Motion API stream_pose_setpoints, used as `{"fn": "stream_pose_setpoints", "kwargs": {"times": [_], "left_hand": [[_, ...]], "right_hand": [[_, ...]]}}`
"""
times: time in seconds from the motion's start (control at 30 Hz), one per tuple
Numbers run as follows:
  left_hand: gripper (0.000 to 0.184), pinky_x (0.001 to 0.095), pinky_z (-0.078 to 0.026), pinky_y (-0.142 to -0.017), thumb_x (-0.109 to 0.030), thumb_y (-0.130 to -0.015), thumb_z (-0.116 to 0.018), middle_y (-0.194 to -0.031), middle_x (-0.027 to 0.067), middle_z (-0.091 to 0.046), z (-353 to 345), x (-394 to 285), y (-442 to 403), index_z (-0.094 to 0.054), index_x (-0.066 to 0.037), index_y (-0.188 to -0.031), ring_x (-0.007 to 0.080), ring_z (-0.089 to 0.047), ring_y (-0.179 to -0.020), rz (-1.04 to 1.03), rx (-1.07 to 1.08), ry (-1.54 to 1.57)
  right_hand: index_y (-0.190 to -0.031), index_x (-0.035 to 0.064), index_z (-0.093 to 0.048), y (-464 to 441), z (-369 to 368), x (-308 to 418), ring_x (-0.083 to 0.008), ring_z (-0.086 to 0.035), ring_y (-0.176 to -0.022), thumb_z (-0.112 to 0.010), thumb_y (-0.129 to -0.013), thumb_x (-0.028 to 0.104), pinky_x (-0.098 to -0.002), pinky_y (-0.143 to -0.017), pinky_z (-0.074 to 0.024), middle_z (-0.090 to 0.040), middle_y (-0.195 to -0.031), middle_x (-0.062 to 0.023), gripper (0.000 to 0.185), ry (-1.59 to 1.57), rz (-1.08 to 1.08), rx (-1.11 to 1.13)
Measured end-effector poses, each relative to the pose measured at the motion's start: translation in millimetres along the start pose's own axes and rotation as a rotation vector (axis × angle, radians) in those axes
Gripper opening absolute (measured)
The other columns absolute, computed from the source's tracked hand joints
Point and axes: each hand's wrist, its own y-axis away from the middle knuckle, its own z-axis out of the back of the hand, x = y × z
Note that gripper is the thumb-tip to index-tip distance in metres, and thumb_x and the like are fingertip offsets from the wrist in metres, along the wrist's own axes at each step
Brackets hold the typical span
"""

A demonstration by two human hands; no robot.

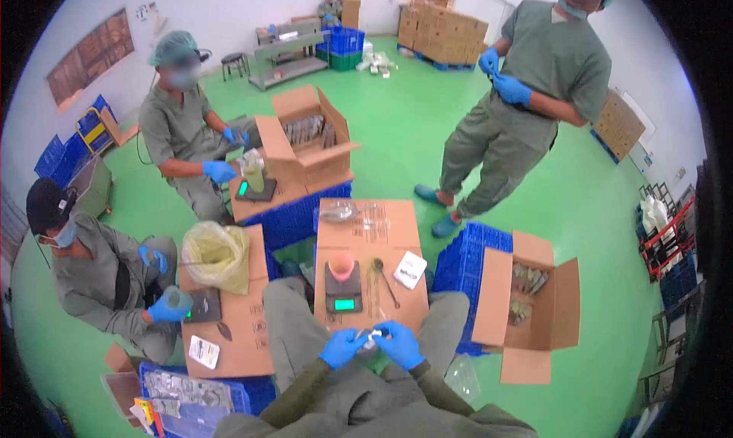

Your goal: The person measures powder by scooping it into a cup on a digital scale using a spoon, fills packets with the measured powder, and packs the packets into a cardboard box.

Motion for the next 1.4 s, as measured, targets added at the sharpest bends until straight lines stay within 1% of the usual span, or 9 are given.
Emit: {"fn": "stream_pose_setpoints", "kwargs": {"times": [0.27, 0.47, 0.53, 0.57, 0.83, 0.97, 1.17, 1.27, 1.4], "left_hand": [[0.044, 0.0394, -0.044, -0.058, -0.042, -0.095, -0.069, -0.070, 0.0161, -0.062, -6, 16, -2, -0.068, 0.001, -0.085, 0.0142, -0.056, -0.063, -0.013, -0.038, -0.161], [0.047, 0.0407, -0.050, -0.066, -0.044, -0.099, -0.059, -0.082, 0.0134, -0.070, -8, 17, 2, -0.070, 0.001, -0.096, 0.0176, -0.060, -0.072, 0.037, -0.003, -0.296], [0.046, 0.0381, -0.050, -0.065, -0.043, -0.098, -0.060, -0.079, 0.0131, -0.070, -5, -5, 12, -0.071, 0.002, -0.097, 0.0164, -0.062, -0.070, 0.051, 0.016, -0.049], [0.041, 0.0356, -0.051, -0.065, -0.038, -0.098, -0.063, -0.080, 0.0123, -0.071, 2, -34, 17, -0.072, 0.002, -0.098, 0.0152, -0.063, -0.070, 0.061, -0.007, -0.205], [0.033, 0.0341, -0.047, -0.059, -0.031, -0.094, -0.071, -0.072, 0.0108, -0.066, -10, 0, 13, -0.071, 0.002, -0.090, 0.0112, -0.056, -0.064, -0.011, -0.085, -0.050], [0.036, 0.0366, -0.047, -0.059, -0.033, -0.094, -0.069, -0.072, 0.0124, -0.066, -5, -11, 10, -0.071, 0.003, -0.092, 0.0155, -0.058, -0.062, 0.056, -0.038, -0.323], [0.036, 0.0380, -0.049, -0.062, -0.033, -0.092, -0.073, -0.072, 0.0138, -0.066, -12, -42, 19, -0.070, 0.002, -0.090, 0.0136, -0.059, -0.066, -0.116, -0.088, -0.244], [0.038, 0.0381, -0.050, -0.064, -0.036, -0.092, -0.073, -0.073, 0.0161, -0.067, -10, -23, 15, -0.072, 0.002, -0.096, 0.0166, -0.063, -0.068, -0.025, -0.026, -0.381], [0.052, 0.0365, -0.052, -0.082, -0.043, -0.094, -0.068, -0.102, 0.0135, -0.072, 8, -23, 12, -0.066, 0.001, -0.122, 0.0219, -0.067, -0.092, 0.116, 0.219, -0.090]], "right_hand": [[-0.104, 0.0042, -0.075, 3, 4, -2, -0.0220, -0.071, -0.089, -0.076, -0.088, 0.028, -0.0350, -0.080, -0.0549, -0.075, -0.097, -0.0120, 0.029, 0.000, -0.042, -0.005], [-0.105, 0.0025, -0.075, 6, 1, -6, -0.0177, -0.070, -0.084, -0.075, -0.088, 0.023, -0.0344, -0.080, -0.0552, -0.074, -0.092, -0.0116, 0.026, -0.096, -0.096, 0.022], [-0.105, 0.0025, -0.075, 11, 3, 2, -0.0175, -0.070, -0.084, -0.074, -0.089, 0.022, -0.0343, -0.079, -0.0553, -0.074, -0.092, -0.0117, 0.026, -0.134, -0.161, 0.059], [-0.105, 0.0027, -0.074, 6, 3, 3, -0.0176, -0.070, -0.084, -0.074, -0.089, 0.023, -0.0341, -0.079, -0.0554, -0.075, -0.093, -0.0118, 0.025, -0.119, -0.157, 0.059], [-0.104, 0.0049, -0.074, 12, 0, 0, -0.0199, -0.071, -0.085, -0.073, -0.089, 0.026, -0.0346, -0.080, -0.0551, -0.074, -0.094, -0.0106, 0.026, -0.070, -0.075, -0.020], [-0.102, 0.0050, -0.074, 8, 11, 4, -0.0196, -0.070, -0.085, -0.073, -0.089, 0.028, -0.0350, -0.081, -0.0546, -0.074, -0.094, -0.0113, 0.027, -0.086, -0.113, 0.046], [-0.102, 0.0048, -0.073, 3, 32, 1, -0.0202, -0.068, -0.084, -0.073, -0.090, 0.033, -0.0362, -0.081, -0.0537, -0.074, -0.093, -0.0105, 0.030, 0.002, -0.117, 0.281], [-0.104, 0.0044, -0.073, -5, 31, -10, -0.0207, -0.067, -0.083, -0.072, -0.090, 0.033, -0.0359, -0.081, -0.0530, -0.074, -0.093, -0.0107, 0.032, 0.051, -0.014, 0.465], [-0.110, 0.0049, -0.073, -7, 40, 10, -0.0206, -0.065, -0.084, -0.072, -0.091, 0.030, -0.0343, -0.083, -0.0519, -0.074, -0.098, -0.0103, 0.032, 0.096, -0.018, 0.546]]}}
